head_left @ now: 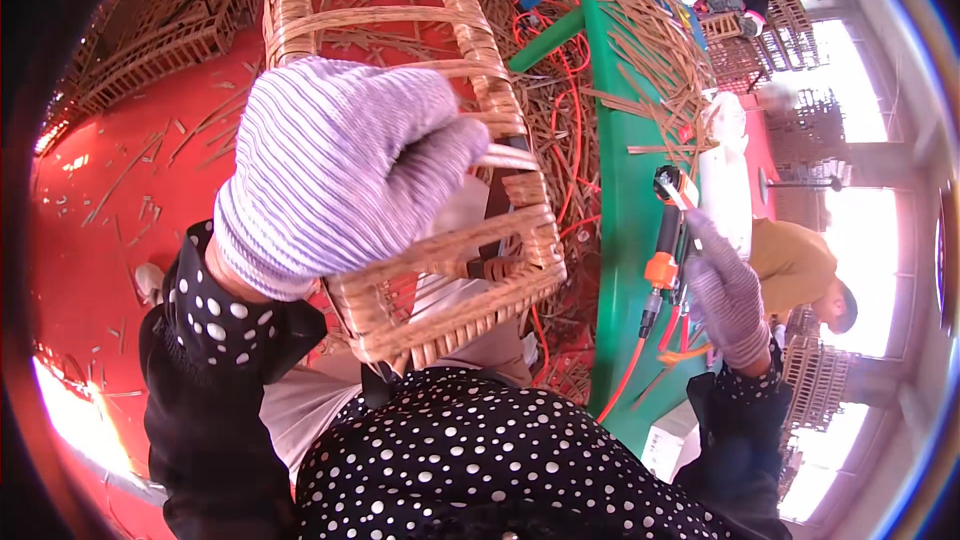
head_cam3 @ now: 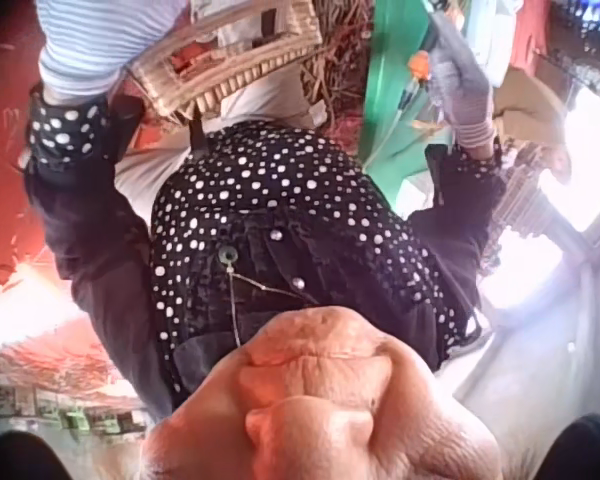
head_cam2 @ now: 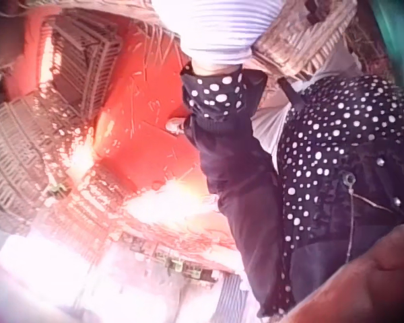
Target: Assembling and weaving wicker/bamboo strips onto a furniture frame using a pneumatic stapler and hand tools.
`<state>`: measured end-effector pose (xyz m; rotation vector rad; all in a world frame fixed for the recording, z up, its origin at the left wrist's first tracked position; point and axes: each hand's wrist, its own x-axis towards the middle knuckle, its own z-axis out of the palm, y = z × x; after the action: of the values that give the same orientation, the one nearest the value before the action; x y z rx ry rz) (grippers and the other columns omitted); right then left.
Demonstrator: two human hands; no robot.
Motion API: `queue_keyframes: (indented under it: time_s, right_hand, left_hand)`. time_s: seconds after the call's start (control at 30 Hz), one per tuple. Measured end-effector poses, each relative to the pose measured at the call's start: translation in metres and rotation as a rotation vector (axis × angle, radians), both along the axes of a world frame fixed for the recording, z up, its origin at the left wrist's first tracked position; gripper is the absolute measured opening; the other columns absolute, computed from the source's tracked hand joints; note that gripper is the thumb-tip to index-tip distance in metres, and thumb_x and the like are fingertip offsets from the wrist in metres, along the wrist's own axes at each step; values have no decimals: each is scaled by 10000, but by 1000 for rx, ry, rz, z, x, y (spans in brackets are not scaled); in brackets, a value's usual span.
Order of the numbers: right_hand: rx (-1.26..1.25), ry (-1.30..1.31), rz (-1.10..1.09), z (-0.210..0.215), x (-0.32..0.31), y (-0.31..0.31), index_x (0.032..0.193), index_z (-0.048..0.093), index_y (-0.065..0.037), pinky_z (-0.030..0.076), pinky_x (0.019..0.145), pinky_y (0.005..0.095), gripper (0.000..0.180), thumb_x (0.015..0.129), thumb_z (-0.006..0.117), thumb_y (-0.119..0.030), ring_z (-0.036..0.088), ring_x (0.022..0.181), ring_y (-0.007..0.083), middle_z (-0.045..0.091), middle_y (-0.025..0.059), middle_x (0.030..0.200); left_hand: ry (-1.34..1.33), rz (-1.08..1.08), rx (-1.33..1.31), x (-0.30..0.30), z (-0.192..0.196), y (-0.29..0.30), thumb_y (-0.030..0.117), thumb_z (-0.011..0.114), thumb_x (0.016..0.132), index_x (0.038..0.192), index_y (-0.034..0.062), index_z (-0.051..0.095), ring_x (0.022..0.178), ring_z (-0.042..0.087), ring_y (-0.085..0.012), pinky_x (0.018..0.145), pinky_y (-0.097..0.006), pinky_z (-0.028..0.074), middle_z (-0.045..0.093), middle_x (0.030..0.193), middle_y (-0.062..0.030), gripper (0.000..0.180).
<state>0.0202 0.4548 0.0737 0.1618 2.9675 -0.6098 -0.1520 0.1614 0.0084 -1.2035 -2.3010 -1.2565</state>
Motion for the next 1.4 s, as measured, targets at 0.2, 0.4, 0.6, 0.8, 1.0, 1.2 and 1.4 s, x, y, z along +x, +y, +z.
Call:
queue_keyframes:
  time_s: [0.2, 0.4, 0.6, 0.8, 1.0, 1.2, 1.4]
  right_hand:
    - [-10, -259, 364, 22, -56, -57, 1266, 431, -101, 457, 618, 400, 455, 817, 503, -111, 544, 662, 324, 534, 139, 729]
    - [151, -470, 363, 38, -68, -74, 1298, 394, -175, 448, 511, 405, 458, 850, 488, -194, 525, 556, 330, 475, 140, 686]
    - [415, -512, 449, 44, -74, -91, 1304, 384, -203, 431, 425, 407, 511, 813, 522, -162, 520, 484, 299, 464, 117, 679]
    - [336, -419, 310, 53, -51, -90, 1312, 372, -217, 426, 428, 401, 574, 779, 562, -120, 516, 483, 298, 462, 107, 672]
    - [290, -549, 440, 43, -72, -88, 1305, 382, -225, 458, 453, 385, 562, 782, 567, -137, 544, 512, 296, 489, 97, 684]
    - [299, -500, 455, 28, -64, -89, 1279, 421, -194, 477, 489, 389, 497, 801, 547, -145, 555, 538, 300, 507, 98, 678]
    - [173, -303, 253, 28, -52, -84, 1224, 467, -98, 441, 523, 365, 459, 770, 522, -58, 544, 582, 276, 537, 105, 681]
  left_hand:
    - [12, -12, 36, -7, -10, 2, 83, 652, 693, 556, 55, 532, 430, 488, -260, 423, -333, 372, 479, 481, -86, 185]
    - [14, -40, 24, -6, -9, 0, 98, 662, 687, 570, 67, 537, 416, 447, -238, 427, -336, 343, 471, 476, -64, 174]
    - [3, -71, -34, -11, -12, -3, 118, 671, 663, 624, 73, 574, 414, 436, -225, 442, -335, 345, 468, 484, -42, 113]
    - [30, -45, 231, -7, -8, 9, 141, 687, 668, 620, 78, 578, 429, 460, -195, 449, -313, 360, 505, 513, -14, 134]
    - [-100, -92, 42, -5, -11, -7, 171, 703, 655, 597, 100, 561, 439, 463, -191, 468, -320, 365, 523, 530, -18, 168]
    - [-15, -76, -15, -8, -12, -2, 166, 714, 628, 580, 92, 535, 457, 466, -209, 485, -332, 365, 519, 526, -33, 200]
    - [-31, -70, -37, -8, -8, -8, 129, 702, 627, 579, 80, 537, 478, 480, -233, 497, -342, 373, 529, 534, -53, 178]
